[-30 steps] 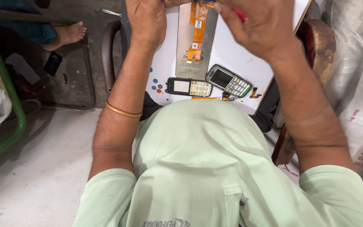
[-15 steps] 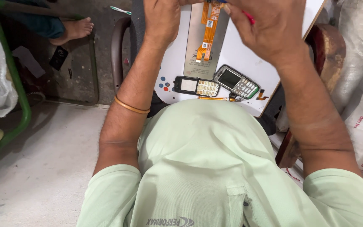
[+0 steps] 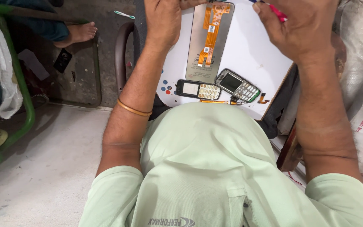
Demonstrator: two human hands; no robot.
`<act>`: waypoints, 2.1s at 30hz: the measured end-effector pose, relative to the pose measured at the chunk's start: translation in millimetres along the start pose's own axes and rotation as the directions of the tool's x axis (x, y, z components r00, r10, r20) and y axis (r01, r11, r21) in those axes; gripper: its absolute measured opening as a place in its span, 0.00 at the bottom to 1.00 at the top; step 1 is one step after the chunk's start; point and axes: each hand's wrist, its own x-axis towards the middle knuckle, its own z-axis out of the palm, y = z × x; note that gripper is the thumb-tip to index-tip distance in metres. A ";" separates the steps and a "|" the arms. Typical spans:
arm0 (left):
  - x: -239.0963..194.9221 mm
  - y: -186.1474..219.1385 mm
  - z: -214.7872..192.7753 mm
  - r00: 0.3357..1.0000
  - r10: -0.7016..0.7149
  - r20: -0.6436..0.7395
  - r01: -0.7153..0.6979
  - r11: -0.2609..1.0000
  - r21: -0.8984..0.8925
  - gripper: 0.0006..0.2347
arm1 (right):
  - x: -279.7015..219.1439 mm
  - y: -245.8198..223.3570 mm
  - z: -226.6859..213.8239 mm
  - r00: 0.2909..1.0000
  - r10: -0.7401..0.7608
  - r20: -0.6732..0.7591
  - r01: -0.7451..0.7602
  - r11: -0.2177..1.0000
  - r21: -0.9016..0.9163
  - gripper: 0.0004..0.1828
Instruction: The person holds a mobile phone motherboard and uses a toothbrush to scrub its surface. They rotate the board to access different areas and continue brushing the components and connectors.
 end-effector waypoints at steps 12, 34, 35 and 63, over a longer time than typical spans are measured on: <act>15.3 34.2 23.6 0.996 0.084 0.014 -0.085 0.978 0.189 0.21 | -0.4 6.9 11.4 0.984 0.126 -0.128 -0.092 0.965 0.247 0.11; 6.2 73.9 47.1 0.982 -0.164 0.088 0.154 0.982 0.112 0.12 | 14.9 -29.6 9.6 0.930 0.358 -0.081 -0.293 0.857 0.423 0.10; 5.6 73.7 45.9 0.981 -0.168 0.094 0.159 0.982 0.102 0.11 | 15.0 -32.1 10.3 0.936 0.346 -0.059 -0.292 0.861 0.416 0.10; -0.6 79.4 64.1 0.992 -0.070 0.105 0.048 0.978 0.205 0.10 | 5.5 -20.3 44.0 0.750 0.588 0.303 -0.462 0.136 0.877 0.13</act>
